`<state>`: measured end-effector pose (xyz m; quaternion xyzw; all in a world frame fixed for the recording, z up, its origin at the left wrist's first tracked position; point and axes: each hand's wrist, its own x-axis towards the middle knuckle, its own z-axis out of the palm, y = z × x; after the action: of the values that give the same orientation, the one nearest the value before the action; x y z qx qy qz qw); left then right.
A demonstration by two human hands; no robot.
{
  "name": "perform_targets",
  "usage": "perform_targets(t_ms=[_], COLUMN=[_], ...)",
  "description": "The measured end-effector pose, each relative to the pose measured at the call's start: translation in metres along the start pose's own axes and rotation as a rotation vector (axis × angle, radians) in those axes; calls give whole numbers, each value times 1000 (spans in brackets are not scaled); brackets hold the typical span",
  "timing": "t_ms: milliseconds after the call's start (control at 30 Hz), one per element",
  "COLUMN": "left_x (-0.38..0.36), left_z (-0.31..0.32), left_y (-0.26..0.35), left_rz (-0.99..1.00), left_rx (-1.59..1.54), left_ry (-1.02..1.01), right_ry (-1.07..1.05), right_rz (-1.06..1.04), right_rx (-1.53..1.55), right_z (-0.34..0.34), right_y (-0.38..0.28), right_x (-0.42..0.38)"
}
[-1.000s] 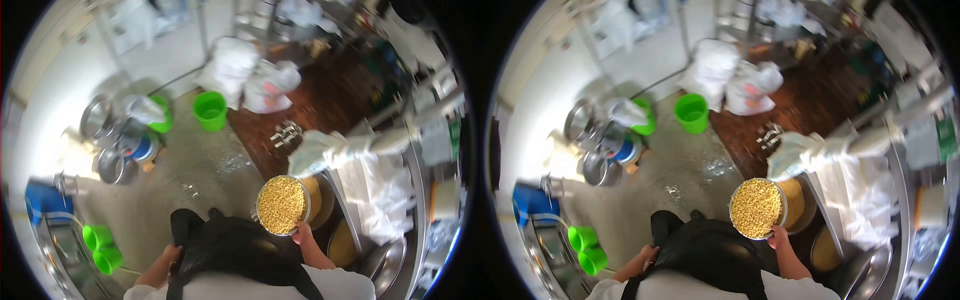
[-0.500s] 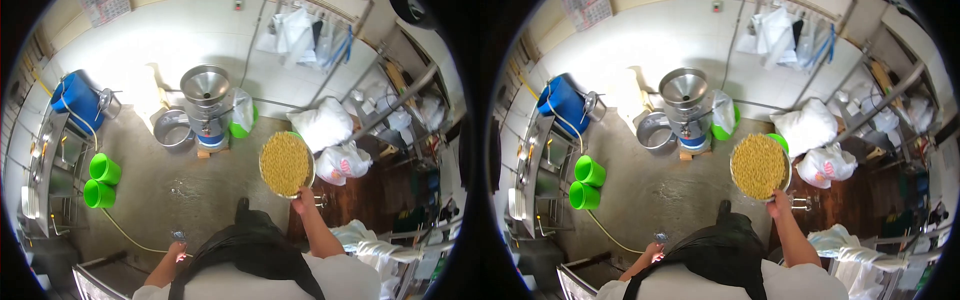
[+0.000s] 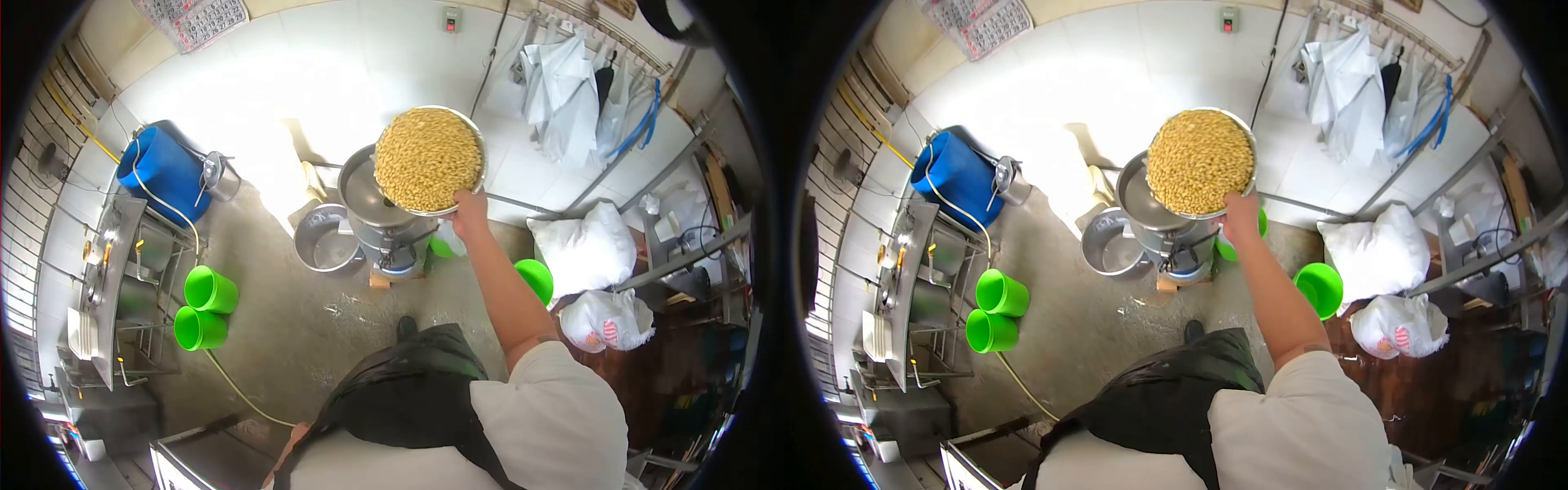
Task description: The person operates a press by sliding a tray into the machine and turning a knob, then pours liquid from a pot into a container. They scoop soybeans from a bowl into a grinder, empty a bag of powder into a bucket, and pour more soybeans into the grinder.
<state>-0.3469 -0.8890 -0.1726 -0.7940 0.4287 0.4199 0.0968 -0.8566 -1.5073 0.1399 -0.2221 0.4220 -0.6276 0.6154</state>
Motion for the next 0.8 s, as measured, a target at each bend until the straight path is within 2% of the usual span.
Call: perform_targets(t_ms=[67,100,133,167,200,233,300,333,433,500,533,600,733,800], left_x=[14,7,-2,-10,-15,-20,27,31,13,13,15,25,41,31], left_z=[-21,-40,-58,-71,-78,-84,-29,-27,-33,-45,-50,-68,-128,-177], left_y=[20,43,67,83,95,107,27,22,20,19,16,13,35,88], left_rz=[-28,-44,-67,-76,-102,-129,22,101,-33,-46,-43,-28,-10,-20], left_rx=[-42,-75,-140,-142,-214,-286,-152,-91,-82,-57,-37,-8,32,18], left_ry=[66,107,188,185,185,187,95,57,6,-15,-21,-20,16,41], right_ry=[38,35,71,103,70,65,147,149,69,30,48,-13,49,144], right_rz=[-134,-126,-309,-494,-296,-292,-504,-501,-547,-735,-737,-891,-969,-930], right_rx=[-215,-215,-608,-1001,-1079,-1082,-1284,-1283,-1308,-1384,-1389,-1557,-1586,-1246], right_z=[23,23,15,12,22,24,26,32,50,59,66,81,75,67], right_y=[9,19,39,52,43,52,73,70,57,51,42,23,8,3], right_x=[27,45,68,83,75,78,87,83,67,67,59,44,30,23])
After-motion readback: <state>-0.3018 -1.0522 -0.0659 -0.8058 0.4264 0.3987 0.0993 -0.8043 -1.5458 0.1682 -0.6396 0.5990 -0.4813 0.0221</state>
